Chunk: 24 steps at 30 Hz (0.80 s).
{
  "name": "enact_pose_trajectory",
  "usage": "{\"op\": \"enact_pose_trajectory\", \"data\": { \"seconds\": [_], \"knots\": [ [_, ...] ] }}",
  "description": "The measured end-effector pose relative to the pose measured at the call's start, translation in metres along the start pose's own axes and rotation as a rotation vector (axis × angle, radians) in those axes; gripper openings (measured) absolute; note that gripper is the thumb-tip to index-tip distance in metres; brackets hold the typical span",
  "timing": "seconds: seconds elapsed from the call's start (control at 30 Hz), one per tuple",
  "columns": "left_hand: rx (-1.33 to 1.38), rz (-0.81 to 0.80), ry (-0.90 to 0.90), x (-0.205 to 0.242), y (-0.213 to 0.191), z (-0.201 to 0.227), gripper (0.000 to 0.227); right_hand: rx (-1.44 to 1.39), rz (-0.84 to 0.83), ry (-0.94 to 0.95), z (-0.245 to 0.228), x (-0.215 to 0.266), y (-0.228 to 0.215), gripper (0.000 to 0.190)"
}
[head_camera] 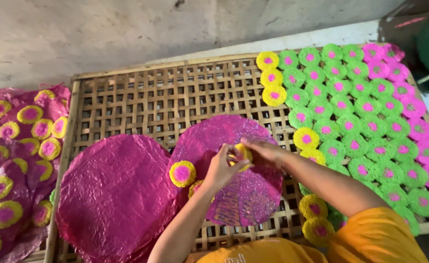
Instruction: The person by hand places small colorful paper discs onto larger purple circular sheets and onto a bamboo lattice, and later folds some of the finished purple sheets.
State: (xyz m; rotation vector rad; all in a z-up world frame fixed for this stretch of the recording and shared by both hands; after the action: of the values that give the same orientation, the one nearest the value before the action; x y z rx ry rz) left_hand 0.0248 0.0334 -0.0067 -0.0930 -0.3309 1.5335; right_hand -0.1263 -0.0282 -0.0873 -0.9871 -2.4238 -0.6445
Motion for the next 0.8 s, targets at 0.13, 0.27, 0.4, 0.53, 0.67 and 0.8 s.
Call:
{"op": "enact_pose_trajectory", "data": {
  "seconds": [0.13, 0.27, 0.4, 0.53, 0.67, 0.8],
  "knots": [
    [-0.401, 0.160, 0.008, 0.015, -0.033, -0.003, 0.047, -0.064, 0.416, 0.021, -0.019, 0.004, -0.059, 0.048],
    [-0.834, 0.380, -0.106, 0.038, -0.114, -0.041, 0.056, 0.710, 0.828, -0.038, -0.051, 0.014, -0.128, 0.046],
    [-0.870, 0.493, -0.011, 0.074, -0.150, -0.080, 0.053, 1.085, 1.009, -0.365, -0.070, 0.018, -0.148, 0.048],
    [-0.505, 0.523, -0.120, 0.080, -0.159, -0.124, 0.049, 1.328, 1.203, -0.627, -0.083, 0.032, -0.121, 0.047],
    [-0.247, 0.545, -0.085, 0.066, -0.167, -0.139, 0.048, 1.291, 1.241, -0.929, -0.095, 0.045, -0.035, 0.043],
    [-0.306, 0.552, -0.095, 0.062, -0.169, -0.145, 0.029, 0.833, 0.528, -0.469, -0.044, -0.004, 0.096, 0.022]
  ]
}}
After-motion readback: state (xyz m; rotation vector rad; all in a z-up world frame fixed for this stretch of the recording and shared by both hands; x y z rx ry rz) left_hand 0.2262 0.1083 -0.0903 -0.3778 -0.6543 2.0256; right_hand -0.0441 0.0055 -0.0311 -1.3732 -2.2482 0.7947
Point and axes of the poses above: each hand's wrist, its own x-axis away from the middle knuckle, its own y-axis out of the palm, z = x × y, the point moved 6 cm from there along -x, towards the middle knuckle, and after that the axes turned 9 degrees about z, right-handed, at the moved point
